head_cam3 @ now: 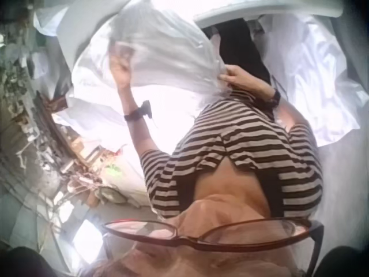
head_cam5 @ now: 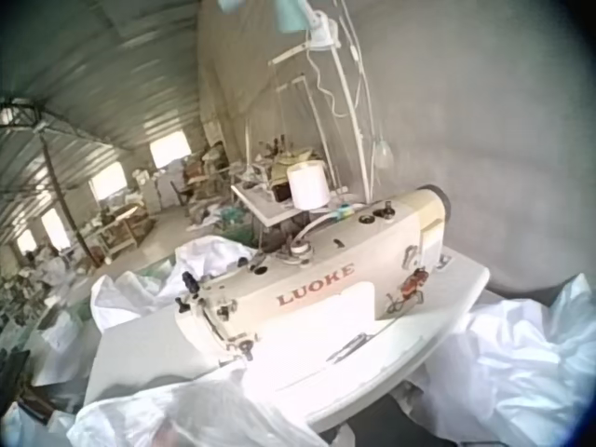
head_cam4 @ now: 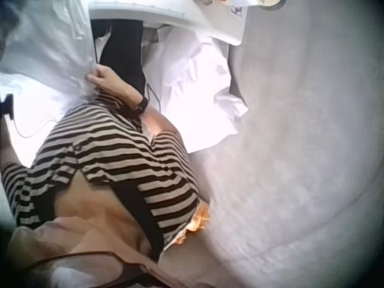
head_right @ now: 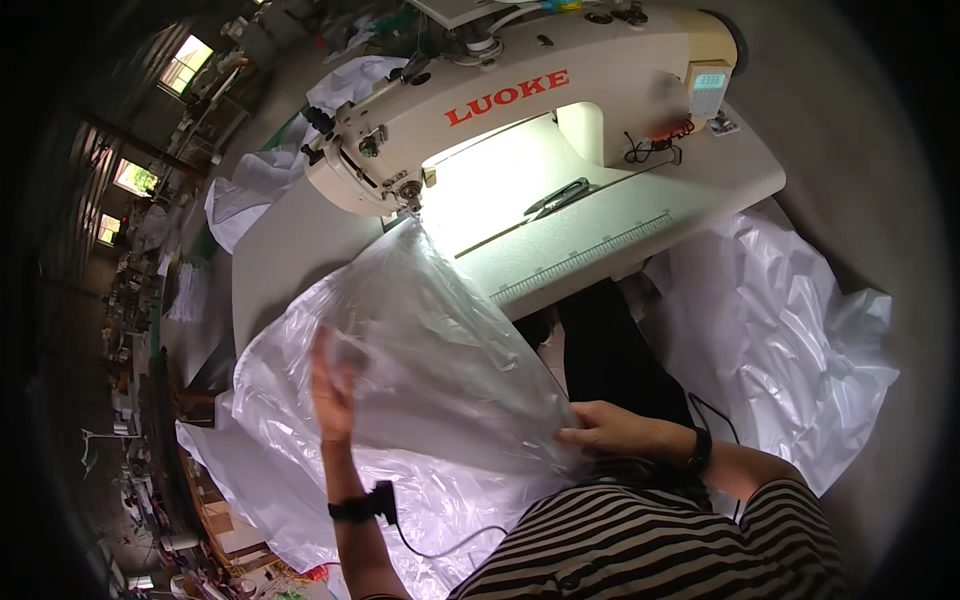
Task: Sewing large white plastic or synthetic fabric sheets using an industrial sewing machine.
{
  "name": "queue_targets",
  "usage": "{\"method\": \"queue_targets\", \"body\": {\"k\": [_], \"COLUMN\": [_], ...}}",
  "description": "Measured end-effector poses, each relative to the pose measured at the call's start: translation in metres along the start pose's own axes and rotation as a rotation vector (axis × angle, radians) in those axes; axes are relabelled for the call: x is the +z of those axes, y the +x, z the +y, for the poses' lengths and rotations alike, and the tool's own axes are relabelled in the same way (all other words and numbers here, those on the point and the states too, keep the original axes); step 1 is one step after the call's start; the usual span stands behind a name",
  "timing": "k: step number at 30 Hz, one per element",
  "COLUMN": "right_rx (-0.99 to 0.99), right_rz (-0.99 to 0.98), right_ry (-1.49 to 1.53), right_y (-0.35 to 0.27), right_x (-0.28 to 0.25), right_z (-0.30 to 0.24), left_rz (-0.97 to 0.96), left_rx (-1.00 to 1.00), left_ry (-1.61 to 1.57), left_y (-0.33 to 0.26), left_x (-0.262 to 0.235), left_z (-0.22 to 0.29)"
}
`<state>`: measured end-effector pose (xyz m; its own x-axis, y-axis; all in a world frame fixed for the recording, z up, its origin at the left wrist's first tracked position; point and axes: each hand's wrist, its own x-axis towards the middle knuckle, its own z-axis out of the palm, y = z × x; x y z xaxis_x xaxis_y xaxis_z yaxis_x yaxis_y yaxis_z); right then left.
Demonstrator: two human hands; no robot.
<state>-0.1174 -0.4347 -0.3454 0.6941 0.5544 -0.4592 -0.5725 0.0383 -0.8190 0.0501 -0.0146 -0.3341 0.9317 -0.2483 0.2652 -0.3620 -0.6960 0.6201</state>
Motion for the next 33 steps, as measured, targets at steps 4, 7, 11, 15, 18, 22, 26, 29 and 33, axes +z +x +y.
{"method": "queue_targets", "body": {"k": [4,7,11,15,18,22,26,29,33], "right_rx": [0.063,0.080,-0.029,-0.071,-0.062,-0.057,-0.221,-0.180,-0.301], "right_rz": [-0.047,0.007,0.071,0.124,0.129,0.152,0.178,0.240,0.276], "right_ry": [-0.213,0.020,0.009,-0.011,-0.096,-0.121,-0.273,-0.444,-0.370], "right_y": [0.001,0.002,0.009,0.008,0.003,0.005,0.005,-0.003,0.000], "right_x": [-0.002,-0.003,0.000,0.002,0.000,0.001,0.003,0.002,0.007], "right_z": [0.001,0.003,0.003,0.000,0.000,0.004,0.004,-0.003,-0.015], "left_rz": [-0.126,-0.011,0.093,-0.485,-0.353,-0.288,-0.343,-0.319,-0.306], "left_rx": [0.181,0.037,0.114,0.451,0.239,0.199,0.220,0.313,0.359], "left_ry": [0.637,0.674,0.307,0.435,0.494,0.115,0.087,0.003,-0.091], "left_y": [0.001,0.012,-0.006,-0.045,-0.052,-0.076,-0.099,-0.104,-0.096], "left_x": [0.005,-0.028,-0.004,0.059,0.052,0.060,0.119,0.136,0.139], "left_z": [0.014,0.013,0.061,0.114,0.126,0.159,0.197,0.211,0.219]}}
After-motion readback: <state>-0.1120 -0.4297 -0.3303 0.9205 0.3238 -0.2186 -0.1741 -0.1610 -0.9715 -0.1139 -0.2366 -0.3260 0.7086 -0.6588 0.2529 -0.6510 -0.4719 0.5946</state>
